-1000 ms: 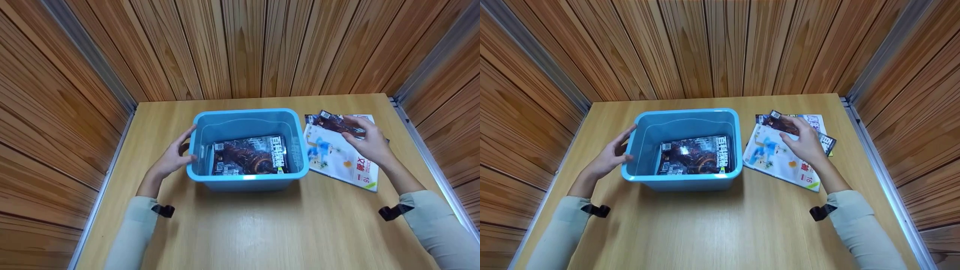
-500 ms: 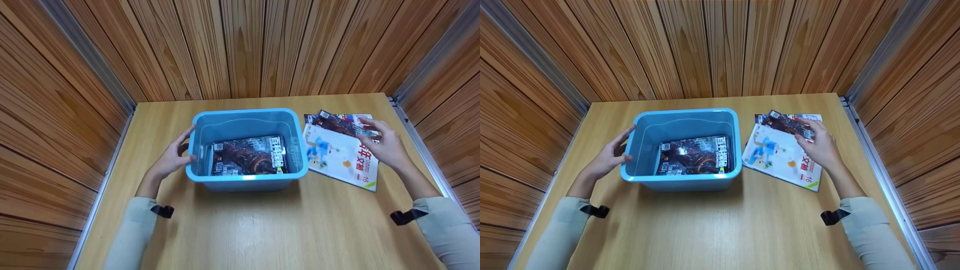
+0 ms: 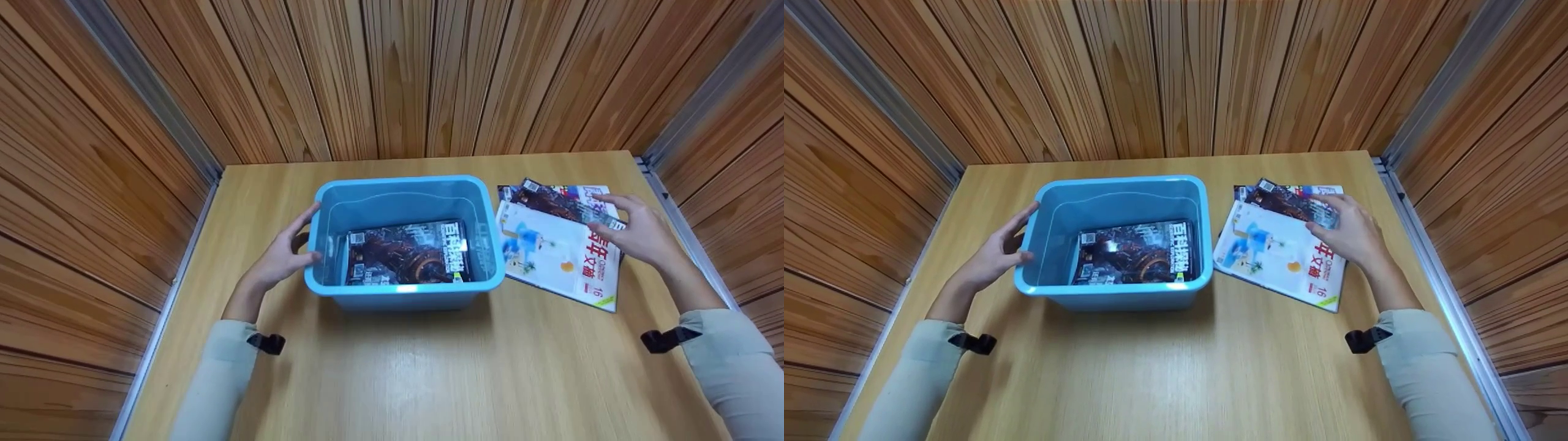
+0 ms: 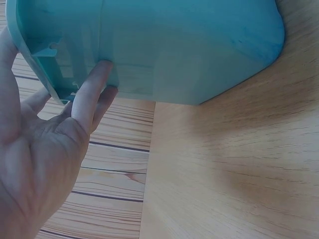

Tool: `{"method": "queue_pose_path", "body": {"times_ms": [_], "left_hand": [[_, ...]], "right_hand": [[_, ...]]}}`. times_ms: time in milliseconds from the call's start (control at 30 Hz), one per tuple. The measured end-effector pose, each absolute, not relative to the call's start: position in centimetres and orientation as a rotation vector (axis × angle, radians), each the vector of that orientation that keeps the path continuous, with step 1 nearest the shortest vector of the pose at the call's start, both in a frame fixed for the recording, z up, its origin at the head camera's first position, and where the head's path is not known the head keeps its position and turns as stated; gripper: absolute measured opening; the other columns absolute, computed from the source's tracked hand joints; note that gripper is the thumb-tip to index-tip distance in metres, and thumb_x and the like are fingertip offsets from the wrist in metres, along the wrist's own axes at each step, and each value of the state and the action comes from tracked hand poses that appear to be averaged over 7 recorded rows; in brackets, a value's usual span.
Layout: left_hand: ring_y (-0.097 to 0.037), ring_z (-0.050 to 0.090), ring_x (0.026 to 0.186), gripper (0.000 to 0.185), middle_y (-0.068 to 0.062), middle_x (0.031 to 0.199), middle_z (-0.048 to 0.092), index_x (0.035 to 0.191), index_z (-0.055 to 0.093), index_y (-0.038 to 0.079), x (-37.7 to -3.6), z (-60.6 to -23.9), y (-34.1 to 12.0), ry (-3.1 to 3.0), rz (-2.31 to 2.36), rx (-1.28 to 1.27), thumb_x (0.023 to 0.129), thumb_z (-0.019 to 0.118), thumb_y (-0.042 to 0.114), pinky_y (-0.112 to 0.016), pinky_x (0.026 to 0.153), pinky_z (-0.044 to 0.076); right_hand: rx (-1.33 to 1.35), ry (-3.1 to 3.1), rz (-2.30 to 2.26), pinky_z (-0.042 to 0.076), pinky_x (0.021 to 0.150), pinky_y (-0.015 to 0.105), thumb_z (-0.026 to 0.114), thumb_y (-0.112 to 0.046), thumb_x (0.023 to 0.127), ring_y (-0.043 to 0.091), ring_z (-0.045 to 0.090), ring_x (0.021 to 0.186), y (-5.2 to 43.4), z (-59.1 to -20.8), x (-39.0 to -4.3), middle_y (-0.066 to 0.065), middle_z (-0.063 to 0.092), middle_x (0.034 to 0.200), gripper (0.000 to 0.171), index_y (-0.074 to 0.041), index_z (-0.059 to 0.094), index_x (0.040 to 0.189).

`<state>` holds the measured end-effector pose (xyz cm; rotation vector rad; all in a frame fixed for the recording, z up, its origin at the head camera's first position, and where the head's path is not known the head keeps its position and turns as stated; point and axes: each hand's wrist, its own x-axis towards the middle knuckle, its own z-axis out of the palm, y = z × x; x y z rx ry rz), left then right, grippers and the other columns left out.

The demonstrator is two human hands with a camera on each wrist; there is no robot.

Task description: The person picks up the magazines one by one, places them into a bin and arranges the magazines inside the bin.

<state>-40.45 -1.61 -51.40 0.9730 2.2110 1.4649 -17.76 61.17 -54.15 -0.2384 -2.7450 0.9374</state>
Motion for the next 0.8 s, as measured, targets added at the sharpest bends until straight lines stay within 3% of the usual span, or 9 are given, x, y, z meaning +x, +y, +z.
{"method": "queue_pose_path", "body": {"times_ms": [300,567,800], "left_hand": [[-0.056,0.031,0.17,0.098,-0.016,0.189,0.021,0.183,0.018,0.022,-40.5,-51.4,-1.6,2.204,1.471,0.985,0.1,0.071,0.015,-0.076,0.134,0.035],[-0.054,0.031,0.171,0.1,-0.015,0.19,0.02,0.183,0.018,0.025,-40.5,-51.4,-1.4,2.201,1.463,0.988,0.101,0.075,0.023,-0.075,0.135,0.034],[-0.054,0.034,0.17,0.098,-0.015,0.189,0.02,0.183,0.017,0.024,-40.5,-51.4,-1.5,2.199,1.474,0.975,0.101,0.071,0.015,-0.075,0.134,0.035]], "right_hand": [[-0.38,-3.011,0.791,0.031,0.119,0.093,0.076,-0.05,0.106,0.075,0.021,0.157,62.4,-54.2,-18.0,0.049,0.019,0.174,0.105,-0.006,0.017,0.18],[-0.454,-3.004,0.911,0.028,0.121,0.093,0.082,-0.045,0.102,0.077,0.01,0.161,63.2,-55.8,-18.0,0.047,-0.003,0.179,0.115,-0.012,0.006,0.182],[-0.505,-3.01,0.996,0.032,0.125,0.088,0.08,-0.045,0.104,0.076,0.016,0.158,63.6,-57.3,-18.1,0.046,-0.004,0.179,0.113,-0.011,0.004,0.182]]}}
